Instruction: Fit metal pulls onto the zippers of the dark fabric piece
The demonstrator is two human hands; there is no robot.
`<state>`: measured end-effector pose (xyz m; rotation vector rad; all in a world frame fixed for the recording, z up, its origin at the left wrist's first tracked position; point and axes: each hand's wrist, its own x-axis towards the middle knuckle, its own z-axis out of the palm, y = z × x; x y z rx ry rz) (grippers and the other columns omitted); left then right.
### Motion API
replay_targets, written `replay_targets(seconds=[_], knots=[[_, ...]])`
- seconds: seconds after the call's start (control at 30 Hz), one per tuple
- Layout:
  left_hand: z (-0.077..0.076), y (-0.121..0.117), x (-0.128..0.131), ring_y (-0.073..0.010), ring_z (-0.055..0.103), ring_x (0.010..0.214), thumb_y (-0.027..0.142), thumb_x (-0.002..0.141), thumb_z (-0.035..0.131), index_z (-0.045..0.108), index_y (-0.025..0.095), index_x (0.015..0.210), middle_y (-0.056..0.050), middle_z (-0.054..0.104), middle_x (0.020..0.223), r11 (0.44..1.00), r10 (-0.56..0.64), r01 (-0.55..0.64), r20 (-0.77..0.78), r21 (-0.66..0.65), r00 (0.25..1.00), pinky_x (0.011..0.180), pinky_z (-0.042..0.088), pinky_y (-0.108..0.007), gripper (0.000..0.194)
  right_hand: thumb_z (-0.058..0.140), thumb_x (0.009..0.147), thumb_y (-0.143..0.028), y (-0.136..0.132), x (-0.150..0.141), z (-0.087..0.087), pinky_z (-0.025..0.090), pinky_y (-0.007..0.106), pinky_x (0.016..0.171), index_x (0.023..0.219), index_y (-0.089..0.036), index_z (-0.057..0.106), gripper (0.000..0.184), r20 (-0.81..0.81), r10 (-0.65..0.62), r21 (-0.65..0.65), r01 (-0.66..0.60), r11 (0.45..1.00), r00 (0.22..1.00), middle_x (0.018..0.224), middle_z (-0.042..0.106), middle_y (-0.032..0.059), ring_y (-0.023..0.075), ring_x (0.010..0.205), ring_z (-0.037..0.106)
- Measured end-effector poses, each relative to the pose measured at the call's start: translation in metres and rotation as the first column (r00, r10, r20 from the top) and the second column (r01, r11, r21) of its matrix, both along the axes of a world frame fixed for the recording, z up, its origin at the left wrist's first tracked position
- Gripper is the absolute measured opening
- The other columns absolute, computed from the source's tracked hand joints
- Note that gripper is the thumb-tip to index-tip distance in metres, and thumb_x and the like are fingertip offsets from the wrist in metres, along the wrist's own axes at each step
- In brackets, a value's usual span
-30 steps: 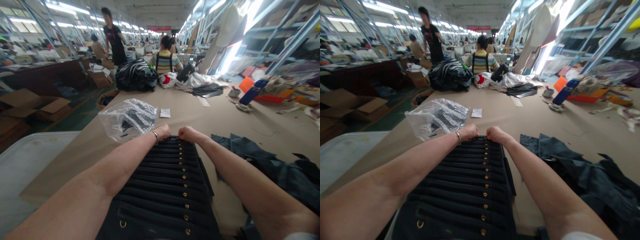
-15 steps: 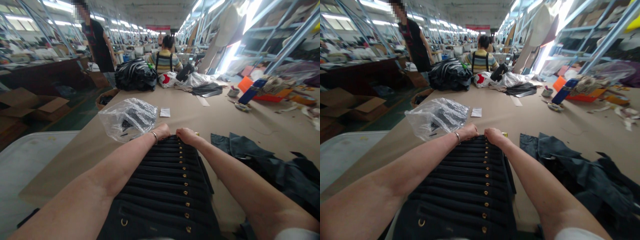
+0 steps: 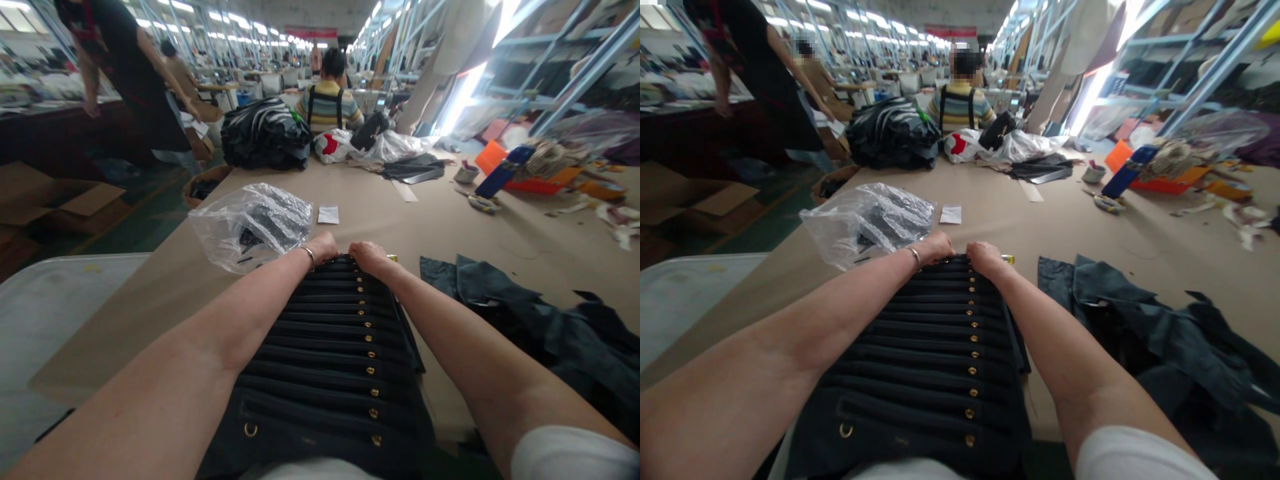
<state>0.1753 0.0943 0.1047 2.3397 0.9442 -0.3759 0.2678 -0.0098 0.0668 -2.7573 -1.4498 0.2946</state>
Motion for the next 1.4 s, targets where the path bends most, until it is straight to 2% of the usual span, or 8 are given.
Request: replay_targets(seconds=[0.23, 0.37, 0.5, 0.67, 0.83, 1.03, 1.3, 1.4], knots=[[0.006, 0.003, -0.011, -0.0075, 0.045, 0.047, 0.025, 0.08, 0.067, 0.062, 0.011, 0.076, 0.004, 0.048, 0.054, 0.992, 0.092, -0.073, 0.188, -0.104, 0.978, 0.049, 0.038, -0.021, 0.015, 0.039, 0.097, -0.024, -0.024, -0.006, 0.018, 0.042, 0.027, 0.087, 0.119, -0.022, 0.059, 0.03, 0.032, 0.022, 0.181, -0.027, 0.983, 0.999, 0.118, 0.062, 0.0069, 0.0206, 0.108, 0.055], [0.01, 0.011, -0.031, -0.0064, 0.041, 0.043, 0.024, 0.082, 0.064, 0.062, 0.014, 0.078, 0.005, 0.044, 0.051, 0.968, 0.169, -0.088, 0.353, -0.234, 0.92, 0.044, 0.032, -0.019, 0.011, 0.044, 0.098, -0.027, -0.071, -0.043, 0.036, 0.04, 0.025, 0.085, 0.102, -0.02, 0.064, 0.022, 0.042, 0.187, 0.252, -0.192, 0.949, 0.981, 0.106, 0.063, 0.0045, 0.0177, 0.099, 0.056], [0.01, 0.01, -0.06, -0.0063, 0.041, 0.043, 0.024, 0.081, 0.063, 0.06, 0.015, 0.078, 0.004, 0.046, 0.054, 0.924, 0.24, -0.07, 0.425, -0.376, 0.873, 0.039, 0.027, -0.017, 0.01, 0.052, 0.094, -0.036, -0.105, -0.086, 0.027, 0.041, 0.031, 0.082, 0.104, -0.019, 0.062, 0.021, 0.103, 0.289, 0.154, -0.303, 0.941, 0.952, 0.1, 0.063, 0.0065, 0.0231, 0.096, 0.056], [0.008, -0.004, -0.102, -0.0072, 0.042, 0.04, 0.024, 0.079, 0.063, 0.058, 0.016, 0.079, 0.004, 0.047, 0.054, 0.853, 0.313, -0.06, 0.416, -0.519, 0.854, 0.034, 0.023, -0.016, 0.01, 0.051, 0.095, -0.038, -0.099, -0.1, 0.0, 0.04, 0.031, 0.074, 0.097, -0.018, 0.056, 0.02, 0.206, 0.166, 0.146, -0.198, 0.969, 0.964, 0.093, 0.062, 0.0059, 0.0229, 0.087, 0.059], [0.004, -0.032, -0.144, -0.0074, 0.042, 0.041, 0.029, 0.074, 0.064, 0.059, 0.017, 0.079, 0.004, 0.048, 0.055, 0.792, 0.313, -0.032, 0.359, -0.61, 0.879, 0.032, 0.024, -0.014, 0.014, 0.045, 0.098, -0.039, -0.093, -0.093, -0.01, 0.033, 0.028, 0.058, 0.096, -0.02, 0.051, 0.02, 0.168, 0.156, 0.176, -0.185, 0.967, 0.973, 0.091, 0.064, 0.0016, 0.0182, 0.074, 0.062], [-0.011, -0.058, -0.166, -0.0087, 0.044, 0.045, 0.034, 0.069, 0.066, 0.065, 0.019, 0.079, 0.004, 0.05, 0.058, 0.802, 0.239, -0.034, 0.268, -0.597, 0.933, 0.031, 0.03, -0.014, 0.018, 0.049, 0.097, -0.039, -0.087, -0.086, -0.01, 0.033, 0.026, 0.062, 0.091, -0.02, 0.053, 0.02, 0.154, 0.138, 0.212, -0.169, 0.963, 0.978, 0.088, 0.065, 0.0008, 0.0174, 0.078, 0.062], [-0.007, -0.056, -0.16, -0.0074, 0.044, 0.04, 0.03, 0.071, 0.067, 0.057, 0.017, 0.078, 0.004, 0.048, 0.057, 0.661, 0.388, -0.035, 0.301, -0.75, 0.871, 0.029, 0.02, -0.013, 0.018, 0.055, 0.093, -0.038, -0.084, -0.08, -0.004, 0.037, 0.026, 0.067, 0.089, -0.02, 0.058, 0.018, 0.086, 0.082, 0.298, -0.104, 0.949, 0.993, 0.089, 0.062, 0.0023, 0.0179, 0.08, 0.059], [0.0, -0.057, -0.161, -0.0055, 0.042, 0.036, 0.031, 0.07, 0.071, 0.054, 0.017, 0.078, 0.004, 0.05, 0.061, 0.482, 0.521, 0.006, 0.292, -0.876, 0.802, 0.028, 0.018, -0.014, 0.024, 0.056, 0.091, -0.034, -0.091, -0.087, 0.014, 0.04, 0.027, 0.074, 0.093, -0.019, 0.06, 0.015, 0.064, 0.11, 0.445, -0.127, 0.886, 0.992, 0.098, 0.06, 0.0052, 0.0189, 0.088, 0.057]])
